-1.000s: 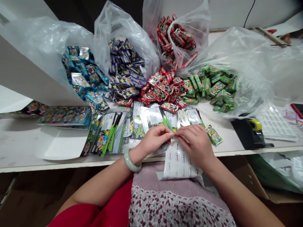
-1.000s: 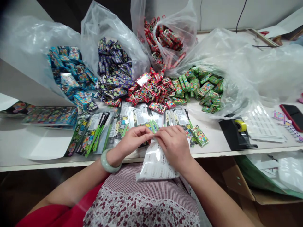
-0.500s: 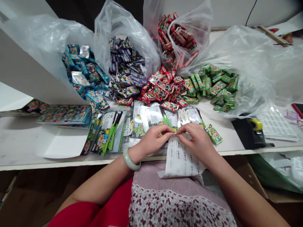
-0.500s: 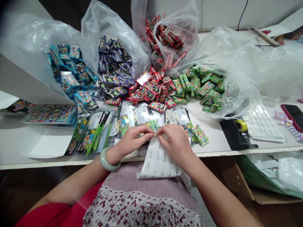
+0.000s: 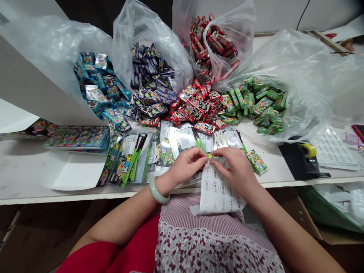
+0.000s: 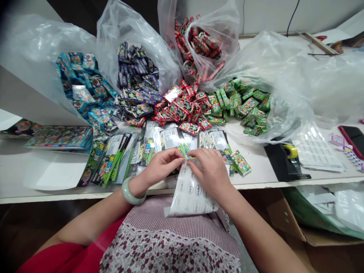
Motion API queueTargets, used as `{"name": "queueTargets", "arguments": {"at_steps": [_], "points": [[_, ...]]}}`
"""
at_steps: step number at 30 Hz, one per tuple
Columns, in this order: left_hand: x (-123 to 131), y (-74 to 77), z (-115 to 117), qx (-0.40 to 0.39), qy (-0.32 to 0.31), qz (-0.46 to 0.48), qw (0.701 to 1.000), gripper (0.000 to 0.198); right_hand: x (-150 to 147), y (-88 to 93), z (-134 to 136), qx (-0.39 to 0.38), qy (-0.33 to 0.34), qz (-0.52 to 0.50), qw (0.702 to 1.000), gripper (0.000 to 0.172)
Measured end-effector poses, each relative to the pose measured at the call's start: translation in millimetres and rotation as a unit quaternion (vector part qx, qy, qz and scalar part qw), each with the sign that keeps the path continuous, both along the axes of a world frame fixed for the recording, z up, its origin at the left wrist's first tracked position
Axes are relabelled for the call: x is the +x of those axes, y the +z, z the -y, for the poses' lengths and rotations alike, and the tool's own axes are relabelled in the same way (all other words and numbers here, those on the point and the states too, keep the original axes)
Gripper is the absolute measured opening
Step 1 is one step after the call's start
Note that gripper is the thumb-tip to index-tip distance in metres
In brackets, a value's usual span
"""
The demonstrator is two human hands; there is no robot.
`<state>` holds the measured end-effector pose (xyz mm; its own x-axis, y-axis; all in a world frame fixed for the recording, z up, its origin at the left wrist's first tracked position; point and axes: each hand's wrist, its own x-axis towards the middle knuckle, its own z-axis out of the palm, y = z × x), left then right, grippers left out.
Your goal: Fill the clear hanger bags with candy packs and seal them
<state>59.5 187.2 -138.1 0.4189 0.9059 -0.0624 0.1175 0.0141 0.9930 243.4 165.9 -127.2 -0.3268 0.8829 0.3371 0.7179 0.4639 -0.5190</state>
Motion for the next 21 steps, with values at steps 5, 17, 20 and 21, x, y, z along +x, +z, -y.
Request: {"name": "queueTargets", "arguments": {"at_steps": [5, 17, 20, 21], "points": [[-2.0, 1.7, 1.1, 0.096, -0.007, -0.054, 0.994, 0.009, 1.2, -0.2, -0.7, -0.029, 0.008, -0.021, 0.999, 0.007], [-4.5, -1.2, 3.5, 0.171, -0.033, -0.096, 0.980, 0.009, 2.0, -1.6, 1.3, -0.047, -0.001, -0.037, 0.998, 0.006], [-5.2, -0.2, 3.8, 0.174, -0.034, -0.100, 0.979, 0.007, 1.8, -0.4, 1.1, -0.038, 0.014, -0.022, 0.999, 0.008], [-5.4, 0.0, 3.7, 0.173, -0.035, -0.102, 0.979, 0.007, 1.6, 0.0, 1.0, -0.029, 0.014, -0.015, 0.999, 0.008]]}}
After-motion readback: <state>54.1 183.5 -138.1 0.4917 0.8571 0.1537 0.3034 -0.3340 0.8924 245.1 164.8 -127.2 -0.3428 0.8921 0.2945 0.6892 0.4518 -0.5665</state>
